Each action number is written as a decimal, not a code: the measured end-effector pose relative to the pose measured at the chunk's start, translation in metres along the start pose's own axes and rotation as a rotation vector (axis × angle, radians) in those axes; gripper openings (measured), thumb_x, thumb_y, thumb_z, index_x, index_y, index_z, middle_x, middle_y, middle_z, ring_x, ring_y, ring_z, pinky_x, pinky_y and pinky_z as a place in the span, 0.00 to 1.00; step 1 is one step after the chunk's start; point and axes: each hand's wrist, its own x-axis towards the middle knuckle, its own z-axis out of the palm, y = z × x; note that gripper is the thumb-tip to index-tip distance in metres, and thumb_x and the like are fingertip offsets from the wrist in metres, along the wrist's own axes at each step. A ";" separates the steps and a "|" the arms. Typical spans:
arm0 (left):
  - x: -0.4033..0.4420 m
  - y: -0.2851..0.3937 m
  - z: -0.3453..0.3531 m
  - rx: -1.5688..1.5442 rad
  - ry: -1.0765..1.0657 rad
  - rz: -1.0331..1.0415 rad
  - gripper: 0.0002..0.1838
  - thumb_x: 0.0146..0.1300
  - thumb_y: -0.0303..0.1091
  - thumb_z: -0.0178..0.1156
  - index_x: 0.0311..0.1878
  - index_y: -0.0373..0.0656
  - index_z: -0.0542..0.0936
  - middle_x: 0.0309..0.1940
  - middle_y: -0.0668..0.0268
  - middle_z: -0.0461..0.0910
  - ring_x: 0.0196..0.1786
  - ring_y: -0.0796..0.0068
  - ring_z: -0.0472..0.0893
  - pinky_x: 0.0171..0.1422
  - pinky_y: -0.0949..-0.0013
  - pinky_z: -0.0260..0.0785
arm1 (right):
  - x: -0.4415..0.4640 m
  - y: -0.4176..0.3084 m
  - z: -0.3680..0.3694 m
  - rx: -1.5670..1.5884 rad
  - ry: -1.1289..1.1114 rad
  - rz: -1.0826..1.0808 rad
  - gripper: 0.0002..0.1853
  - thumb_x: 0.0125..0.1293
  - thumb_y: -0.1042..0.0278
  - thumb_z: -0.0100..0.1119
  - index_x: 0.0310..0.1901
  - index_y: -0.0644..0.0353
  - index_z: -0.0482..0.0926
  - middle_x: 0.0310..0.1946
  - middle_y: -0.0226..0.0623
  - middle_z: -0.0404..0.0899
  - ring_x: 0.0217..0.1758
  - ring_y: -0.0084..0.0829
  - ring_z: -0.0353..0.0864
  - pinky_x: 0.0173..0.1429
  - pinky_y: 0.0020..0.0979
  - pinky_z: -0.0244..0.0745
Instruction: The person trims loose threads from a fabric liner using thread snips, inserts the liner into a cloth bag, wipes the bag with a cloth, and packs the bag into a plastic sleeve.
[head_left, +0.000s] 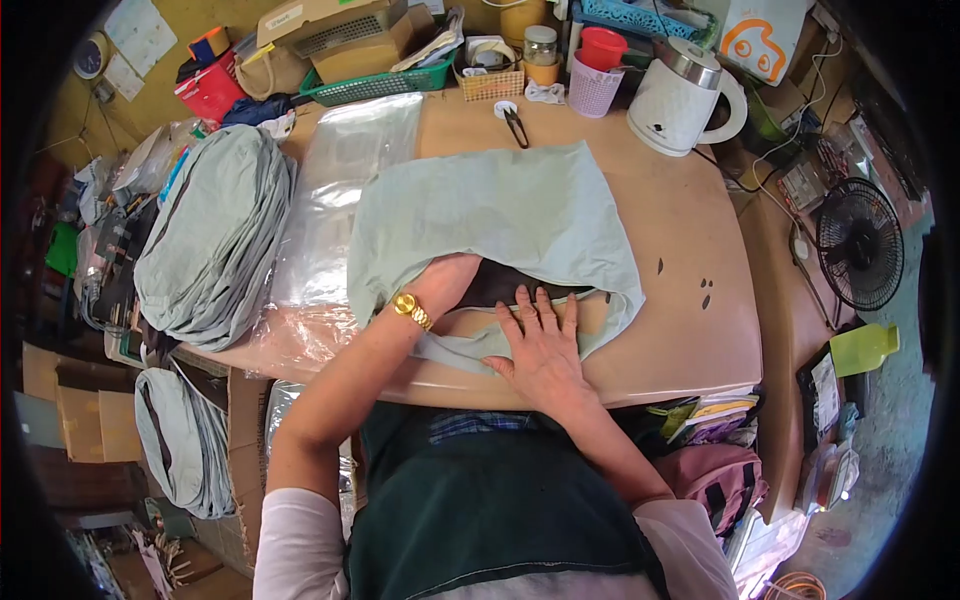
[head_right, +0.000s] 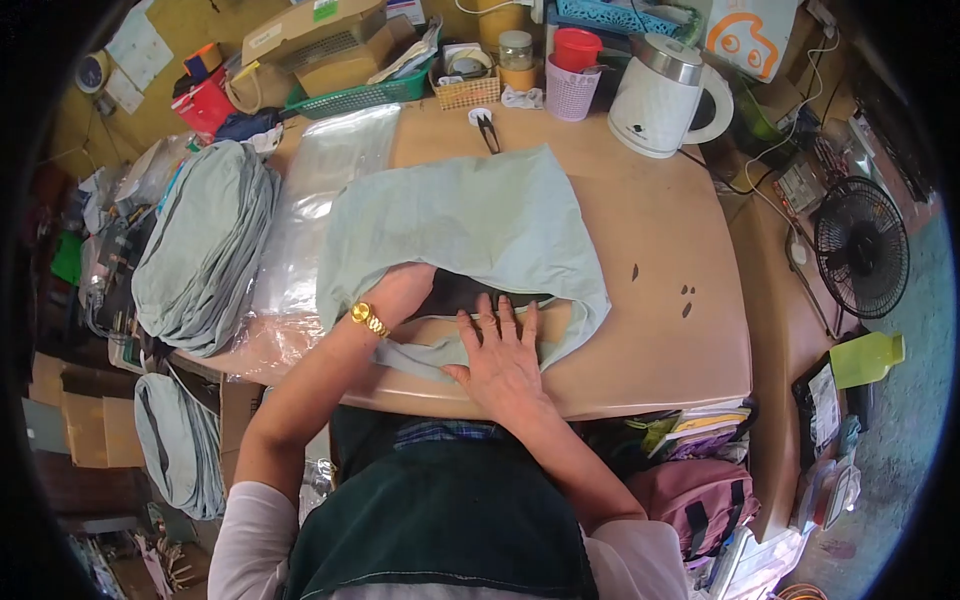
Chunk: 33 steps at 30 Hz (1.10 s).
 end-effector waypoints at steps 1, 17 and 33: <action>-0.001 -0.003 0.000 0.019 0.018 0.016 0.05 0.58 0.27 0.58 0.36 0.36 0.77 0.28 0.52 0.79 0.35 0.53 0.82 0.42 0.58 0.76 | 0.001 -0.001 -0.004 -0.010 -0.027 0.003 0.37 0.66 0.42 0.56 0.70 0.59 0.65 0.71 0.54 0.59 0.76 0.53 0.54 0.76 0.64 0.40; 0.029 0.047 -0.019 -0.405 -0.166 -0.359 0.10 0.63 0.29 0.53 0.43 0.34 0.78 0.35 0.46 0.82 0.38 0.42 0.82 0.42 0.48 0.75 | -0.003 -0.004 -0.004 0.146 -0.059 -0.093 0.34 0.64 0.46 0.60 0.67 0.57 0.69 0.72 0.54 0.57 0.76 0.53 0.53 0.77 0.56 0.45; -0.100 0.053 -0.116 -0.161 0.241 -0.712 0.16 0.51 0.32 0.73 0.39 0.41 0.76 0.33 0.60 0.77 0.37 0.59 0.79 0.39 0.62 0.72 | -0.009 0.008 -0.010 0.168 -0.125 -0.110 0.37 0.64 0.46 0.61 0.73 0.49 0.63 0.73 0.56 0.55 0.76 0.58 0.51 0.77 0.60 0.41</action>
